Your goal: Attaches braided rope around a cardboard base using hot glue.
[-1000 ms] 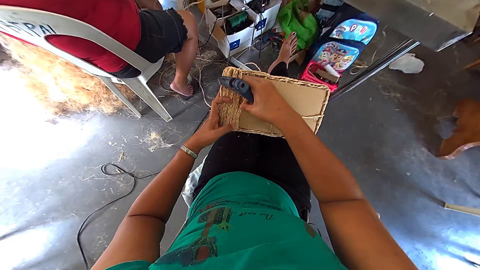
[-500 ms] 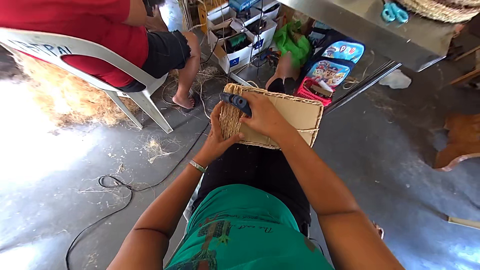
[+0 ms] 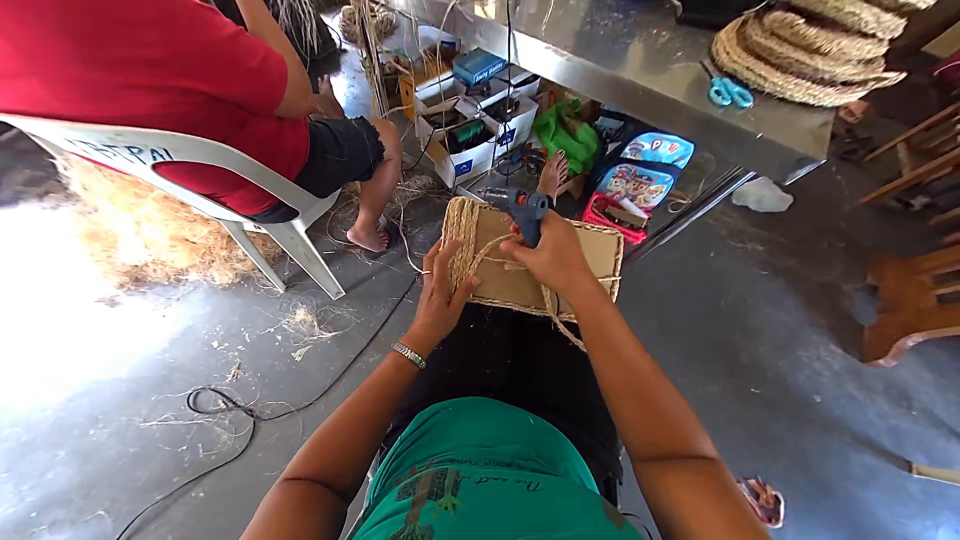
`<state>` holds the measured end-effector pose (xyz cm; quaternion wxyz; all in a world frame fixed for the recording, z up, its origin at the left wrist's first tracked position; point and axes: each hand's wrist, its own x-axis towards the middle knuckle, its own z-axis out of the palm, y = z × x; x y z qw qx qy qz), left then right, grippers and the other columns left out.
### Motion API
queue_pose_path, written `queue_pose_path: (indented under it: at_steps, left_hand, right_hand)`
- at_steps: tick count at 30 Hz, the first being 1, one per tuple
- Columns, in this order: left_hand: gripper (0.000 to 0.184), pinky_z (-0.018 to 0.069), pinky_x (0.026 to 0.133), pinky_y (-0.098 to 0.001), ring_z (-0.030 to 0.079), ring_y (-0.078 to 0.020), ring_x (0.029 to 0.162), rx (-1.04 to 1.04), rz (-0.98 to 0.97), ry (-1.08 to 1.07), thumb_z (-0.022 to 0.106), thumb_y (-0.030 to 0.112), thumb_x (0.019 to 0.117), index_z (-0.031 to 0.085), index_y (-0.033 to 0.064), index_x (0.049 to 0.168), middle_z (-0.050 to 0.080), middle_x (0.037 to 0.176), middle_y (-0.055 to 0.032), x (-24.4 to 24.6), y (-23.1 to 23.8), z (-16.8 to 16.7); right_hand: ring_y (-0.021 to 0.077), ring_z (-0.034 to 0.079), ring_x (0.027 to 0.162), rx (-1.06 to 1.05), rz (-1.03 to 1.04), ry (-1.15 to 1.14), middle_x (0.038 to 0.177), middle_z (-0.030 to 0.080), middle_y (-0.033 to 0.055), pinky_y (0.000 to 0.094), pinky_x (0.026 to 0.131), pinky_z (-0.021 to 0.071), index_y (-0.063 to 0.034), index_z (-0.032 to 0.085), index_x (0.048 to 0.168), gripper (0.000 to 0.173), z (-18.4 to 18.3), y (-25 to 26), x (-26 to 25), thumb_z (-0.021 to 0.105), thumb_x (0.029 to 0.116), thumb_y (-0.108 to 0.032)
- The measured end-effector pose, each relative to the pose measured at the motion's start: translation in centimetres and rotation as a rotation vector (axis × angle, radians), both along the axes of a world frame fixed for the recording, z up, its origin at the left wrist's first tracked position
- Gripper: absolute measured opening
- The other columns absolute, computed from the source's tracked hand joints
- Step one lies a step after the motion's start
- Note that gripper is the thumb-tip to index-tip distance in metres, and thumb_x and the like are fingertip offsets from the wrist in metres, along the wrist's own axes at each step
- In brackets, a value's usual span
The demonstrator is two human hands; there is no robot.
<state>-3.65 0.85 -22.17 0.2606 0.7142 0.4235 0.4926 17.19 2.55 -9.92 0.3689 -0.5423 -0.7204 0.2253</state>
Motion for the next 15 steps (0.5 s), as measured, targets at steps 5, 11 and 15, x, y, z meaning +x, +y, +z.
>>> queue_pose_path:
  at_steps: [5, 11, 15]
  left_hand:
    - [0.033, 0.0479, 0.109, -0.047, 0.036, -0.0289, 0.147, 0.035, 0.013, 0.06, 0.059, 0.036, 0.1033, 0.061, 0.0304, 0.136, 0.022, 0.165, -0.0157, 0.5, 0.5, -0.1]
    - [0.031, 0.0459, 0.111, -0.0489, 0.037, -0.0384, 0.146, 0.088, 0.031, 0.123, 0.052, 0.033, 0.1062, 0.066, 0.0247, 0.132, 0.026, 0.162, -0.0252, 0.2, 0.3, -0.3]
    - [0.031, 0.0421, 0.114, -0.0446, 0.037, -0.0403, 0.145, 0.105, 0.023, 0.057, 0.051, 0.027, 0.1049, 0.069, 0.0158, 0.128, 0.032, 0.156, -0.0324, 0.3, 0.1, 0.2]
  right_hand:
    - [0.0252, 0.073, 0.093, 0.122, -0.094, 0.06, 0.104, 0.073, 0.0147, 0.0468, 0.086, 0.0604, 0.0003, 0.066, 0.117, 0.033, -3.1, -0.4, -0.7, 0.079, 0.0913, -0.016]
    - [0.0219, 0.072, 0.095, 0.262, -0.104, 0.114, 0.105, 0.072, 0.014, 0.0419, 0.087, 0.0611, 0.0005, 0.067, 0.115, 0.029, -5.1, 0.7, -2.1, 0.075, 0.0936, -0.018]
    - [0.0188, 0.072, 0.099, 0.186, -0.057, 0.14, 0.105, 0.073, 0.013, 0.0358, 0.094, 0.0588, 0.0021, 0.069, 0.114, 0.031, -5.1, 0.7, -2.0, 0.072, 0.0952, -0.022]
